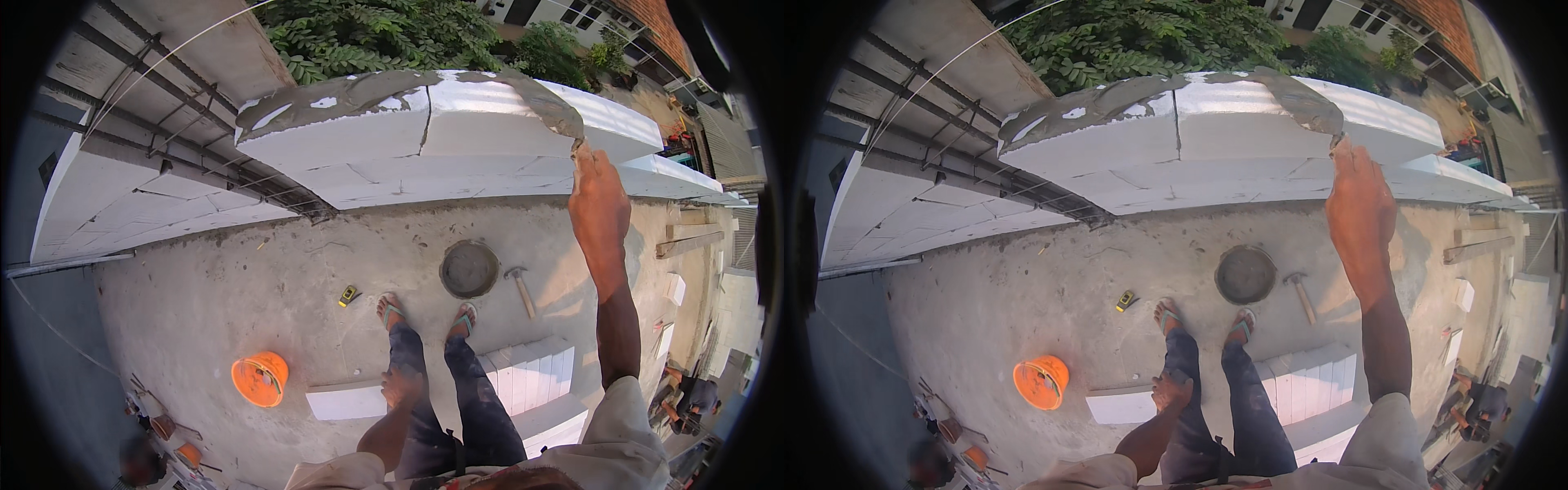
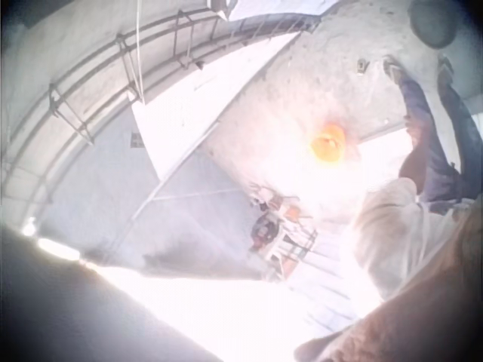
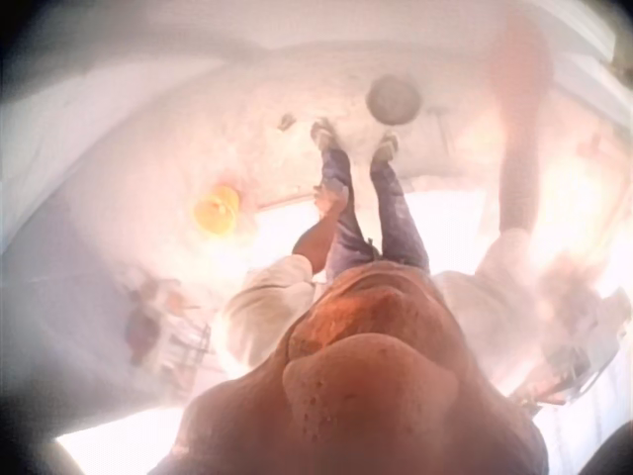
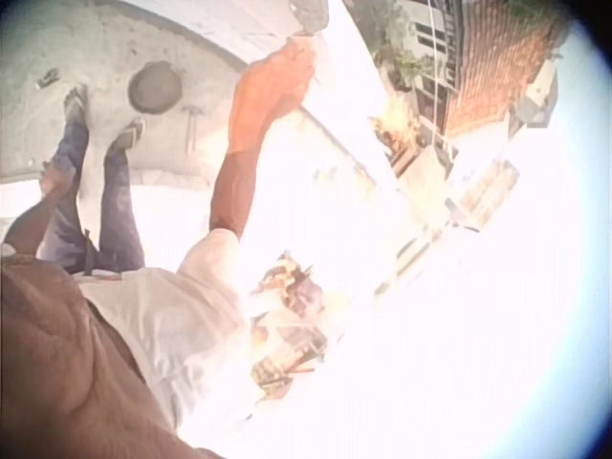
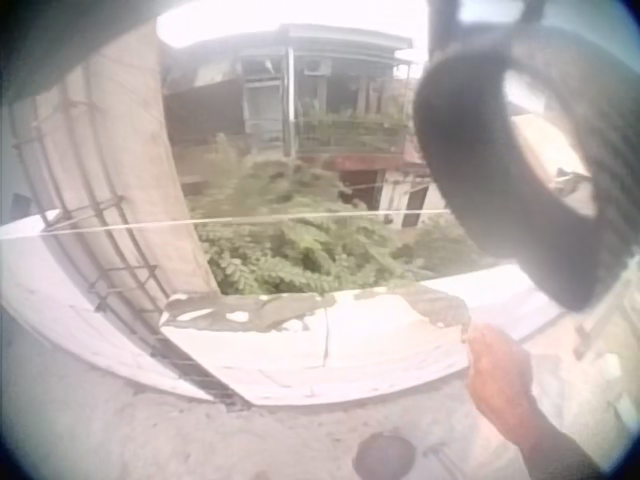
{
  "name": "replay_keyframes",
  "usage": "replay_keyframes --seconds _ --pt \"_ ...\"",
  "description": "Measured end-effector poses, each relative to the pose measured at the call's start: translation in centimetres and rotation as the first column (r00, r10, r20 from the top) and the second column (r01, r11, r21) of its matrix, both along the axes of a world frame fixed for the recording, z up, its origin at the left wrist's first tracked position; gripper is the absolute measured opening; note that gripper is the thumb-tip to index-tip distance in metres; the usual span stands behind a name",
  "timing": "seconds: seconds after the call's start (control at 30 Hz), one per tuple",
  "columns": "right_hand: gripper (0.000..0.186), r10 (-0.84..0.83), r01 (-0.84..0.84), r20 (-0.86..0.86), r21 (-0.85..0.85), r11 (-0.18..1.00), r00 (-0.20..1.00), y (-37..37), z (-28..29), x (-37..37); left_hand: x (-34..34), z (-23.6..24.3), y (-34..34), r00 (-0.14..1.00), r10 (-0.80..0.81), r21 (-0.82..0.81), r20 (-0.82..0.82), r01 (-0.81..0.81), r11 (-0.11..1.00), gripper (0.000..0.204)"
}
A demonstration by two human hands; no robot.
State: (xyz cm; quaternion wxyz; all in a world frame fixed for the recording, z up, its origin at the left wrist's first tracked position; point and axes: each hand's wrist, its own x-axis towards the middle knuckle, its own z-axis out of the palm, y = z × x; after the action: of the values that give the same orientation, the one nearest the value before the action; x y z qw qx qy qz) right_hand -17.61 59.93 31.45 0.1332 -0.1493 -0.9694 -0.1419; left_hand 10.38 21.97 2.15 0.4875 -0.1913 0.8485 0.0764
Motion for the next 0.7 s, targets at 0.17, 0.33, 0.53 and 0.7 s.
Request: replay_keyframes --seconds 0.17,0.33,0.53,0.7 --pt "0.047 -0.109 0.021 -0.225 -0.360 0.933 0.968 -4.7 -8.8 -0.5 -0.7 0.7 0.3 0.999 -0.038 -0.022 -0.034 0.037 0.999 0.083" --pt "0.049 0.094 -0.264 -0.327 -0.526 0.808 0.940 -12.0 -11.7 3.0 0.0 0.1 -0.6 0.997 -0.068 -0.029 -0.033 0.067 0.997 0.081" --pt "0.034 -0.034 -0.103 -0.132 -0.888 0.449 0.991 -11.9 -21.4 14.9 -0.5 -0.8 0.3 0.985 -0.168 -0.039 -0.049 0.166 0.985 0.078" --pt "0.034 -0.077 0.755 0.770 -0.637 -0.154 0.634 -9.1 -34.4 21.0 0.3 -1.1 0.3 0.984 -0.177 -0.046 -0.027 0.176 0.983 0.078"
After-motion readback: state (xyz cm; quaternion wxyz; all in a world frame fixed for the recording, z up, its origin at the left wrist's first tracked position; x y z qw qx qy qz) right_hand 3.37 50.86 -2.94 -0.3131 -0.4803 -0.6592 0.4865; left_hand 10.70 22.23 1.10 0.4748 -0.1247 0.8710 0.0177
